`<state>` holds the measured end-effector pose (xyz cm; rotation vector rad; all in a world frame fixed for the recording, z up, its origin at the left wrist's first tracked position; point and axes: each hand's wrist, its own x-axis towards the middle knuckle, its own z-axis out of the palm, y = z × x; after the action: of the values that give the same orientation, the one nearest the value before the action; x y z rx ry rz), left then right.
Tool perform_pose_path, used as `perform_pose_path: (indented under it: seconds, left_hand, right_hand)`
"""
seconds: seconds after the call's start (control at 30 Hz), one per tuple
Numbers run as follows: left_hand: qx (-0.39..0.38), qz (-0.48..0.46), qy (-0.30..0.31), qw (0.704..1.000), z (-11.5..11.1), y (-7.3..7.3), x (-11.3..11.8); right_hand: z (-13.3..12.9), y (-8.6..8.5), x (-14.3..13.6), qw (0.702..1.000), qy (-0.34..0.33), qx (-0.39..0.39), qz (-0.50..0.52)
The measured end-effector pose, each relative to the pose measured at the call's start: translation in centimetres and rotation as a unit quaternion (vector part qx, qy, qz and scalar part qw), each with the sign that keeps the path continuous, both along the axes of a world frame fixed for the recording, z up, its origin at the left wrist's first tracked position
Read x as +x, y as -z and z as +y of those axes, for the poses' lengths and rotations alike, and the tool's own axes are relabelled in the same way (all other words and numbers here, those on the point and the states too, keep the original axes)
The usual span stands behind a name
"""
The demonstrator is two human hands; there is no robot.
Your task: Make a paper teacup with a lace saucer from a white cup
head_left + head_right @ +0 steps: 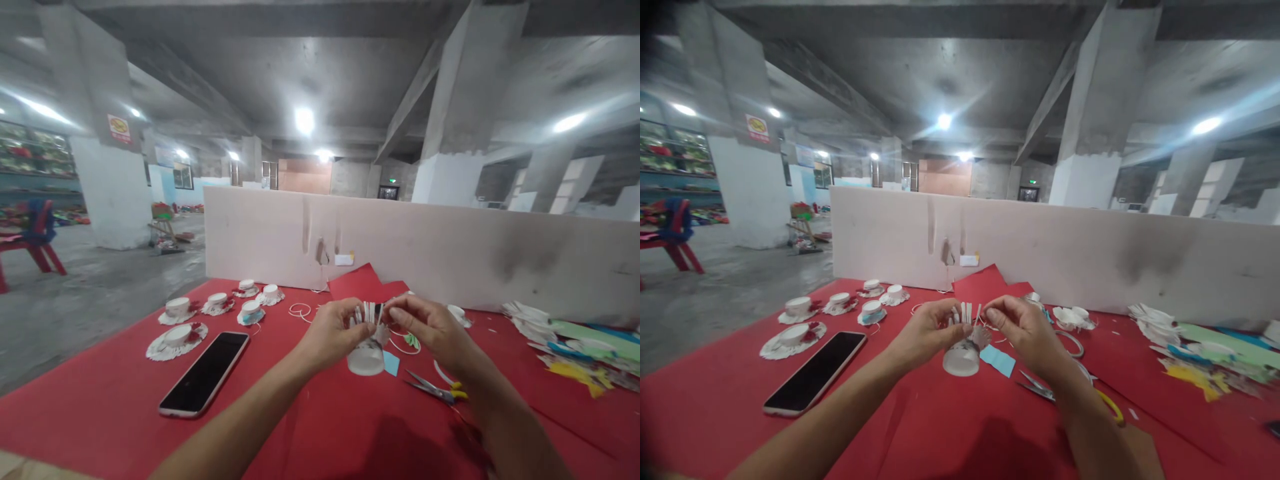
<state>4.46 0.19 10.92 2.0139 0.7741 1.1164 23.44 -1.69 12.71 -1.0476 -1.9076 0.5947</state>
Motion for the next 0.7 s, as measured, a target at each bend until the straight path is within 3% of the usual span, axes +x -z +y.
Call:
perform_pose_path:
  seconds: [0.17,0.33,0.5,0.7]
  left_hand:
    - [0.007,-0.005,-0.009,1.000,-0.1,0.0,0.0]
    - [0.027,0.037,-0.033,0.998,0.0,0.0,-0.1]
    - [0.032,0.036,-0.034,0.998,0.2,0.2,-0.1]
    - [0.028,0.043,-0.051,0.997,0.3,0.3,0.0]
  right_hand:
    - [0.1,0.2,-0.3,0.996,-0.054,-0.059,-0.028]
    - [0.4,0.7,-0.4,0.995,-0.061,-0.079,-0.005]
    - [0.6,0.8,-0.4,0.997,-0.028,-0.068,-0.030]
    - [0.0,0.7,-1.5,0.992,0.065,0.035,-0.105]
